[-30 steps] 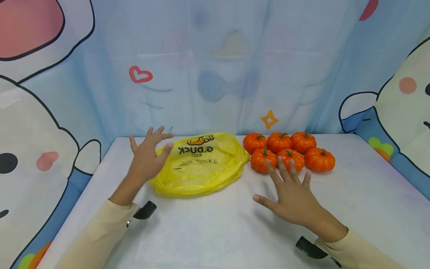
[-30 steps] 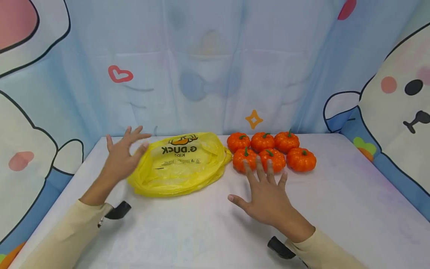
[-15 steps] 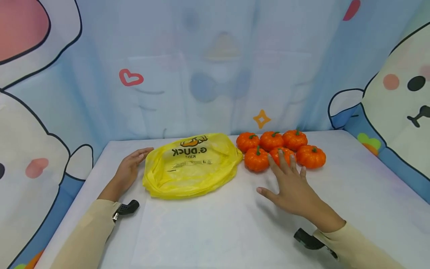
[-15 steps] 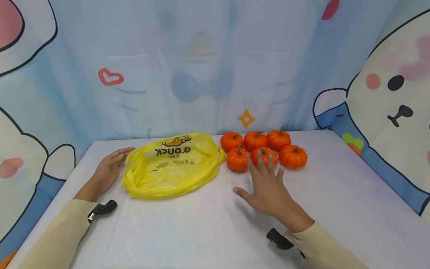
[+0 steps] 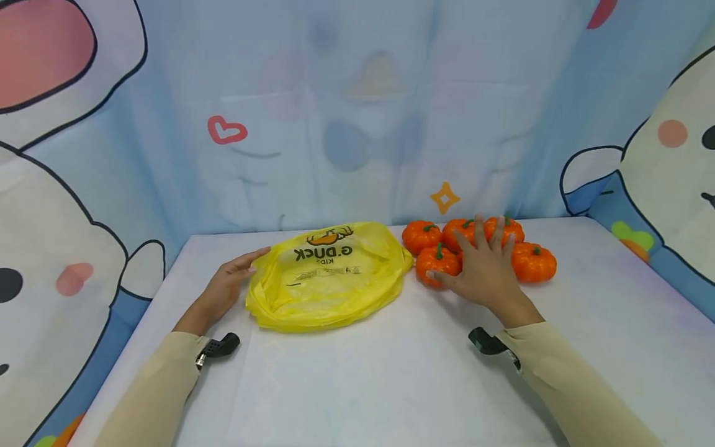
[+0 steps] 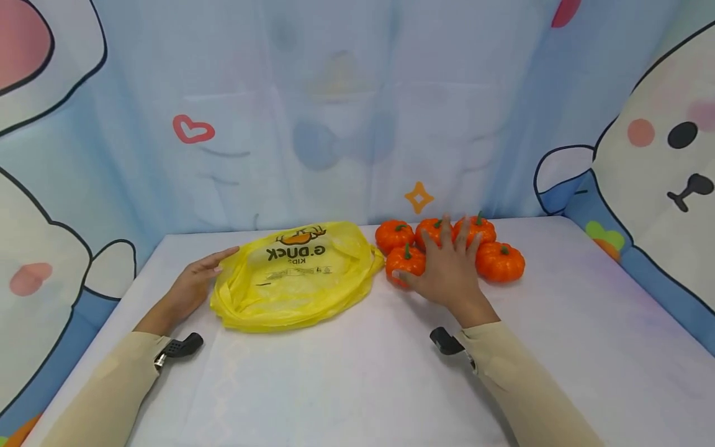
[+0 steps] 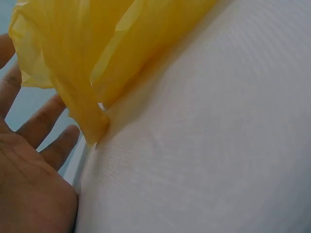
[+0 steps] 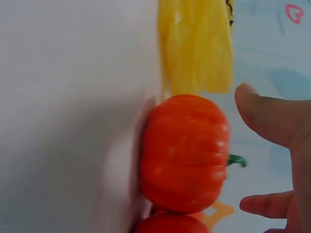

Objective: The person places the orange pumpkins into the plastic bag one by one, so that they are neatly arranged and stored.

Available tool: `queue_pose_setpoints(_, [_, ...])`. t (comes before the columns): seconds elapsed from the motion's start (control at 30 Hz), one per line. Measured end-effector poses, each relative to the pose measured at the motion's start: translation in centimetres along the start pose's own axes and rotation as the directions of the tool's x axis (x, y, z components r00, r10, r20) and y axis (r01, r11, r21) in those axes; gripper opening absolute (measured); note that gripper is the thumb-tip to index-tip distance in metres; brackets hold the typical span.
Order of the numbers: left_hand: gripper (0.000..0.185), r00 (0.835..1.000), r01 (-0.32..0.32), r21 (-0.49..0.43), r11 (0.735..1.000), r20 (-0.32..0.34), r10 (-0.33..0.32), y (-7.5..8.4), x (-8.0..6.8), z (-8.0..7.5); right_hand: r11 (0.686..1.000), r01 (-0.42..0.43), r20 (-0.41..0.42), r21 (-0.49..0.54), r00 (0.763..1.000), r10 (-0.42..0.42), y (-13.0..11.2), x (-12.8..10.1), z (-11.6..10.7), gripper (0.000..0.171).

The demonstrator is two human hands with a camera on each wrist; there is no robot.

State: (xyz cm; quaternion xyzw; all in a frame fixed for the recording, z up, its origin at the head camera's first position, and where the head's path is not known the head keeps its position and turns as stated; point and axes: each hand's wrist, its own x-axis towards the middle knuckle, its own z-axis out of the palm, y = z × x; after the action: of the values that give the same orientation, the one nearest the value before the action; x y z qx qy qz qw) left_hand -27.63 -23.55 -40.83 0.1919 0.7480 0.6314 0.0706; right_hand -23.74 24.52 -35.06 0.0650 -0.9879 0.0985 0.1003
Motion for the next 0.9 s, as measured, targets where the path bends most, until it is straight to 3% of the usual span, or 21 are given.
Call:
queue_pose_setpoints(0.17, [0.050, 1.000, -0.008, 0.007, 1.000, -0.002, 0.009, 0.1, 0.1, 0.3, 1.000, 0.002, 0.023, -0.006, 1.000, -0.002, 0.8, 0.1, 1.1, 0.102])
queue_pose_setpoints(0.5, [0.048, 1.000, 0.001, 0.011, 1.000, -0.028, -0.001, 0.1, 0.0, 0.4, 1.000, -0.007, 0.055, -0.018, 0.998, 0.008, 0.4, 0.4, 1.2, 0.094])
queue_pose_setpoints(0.9, [0.047, 0.999, 0.009, 0.017, 1.000, -0.054, -0.008, -0.3, 0.0, 0.0, 0.999, 0.005, 0.018, 0.042, 1.000, -0.005, 0.4, 0.6, 2.1, 0.089])
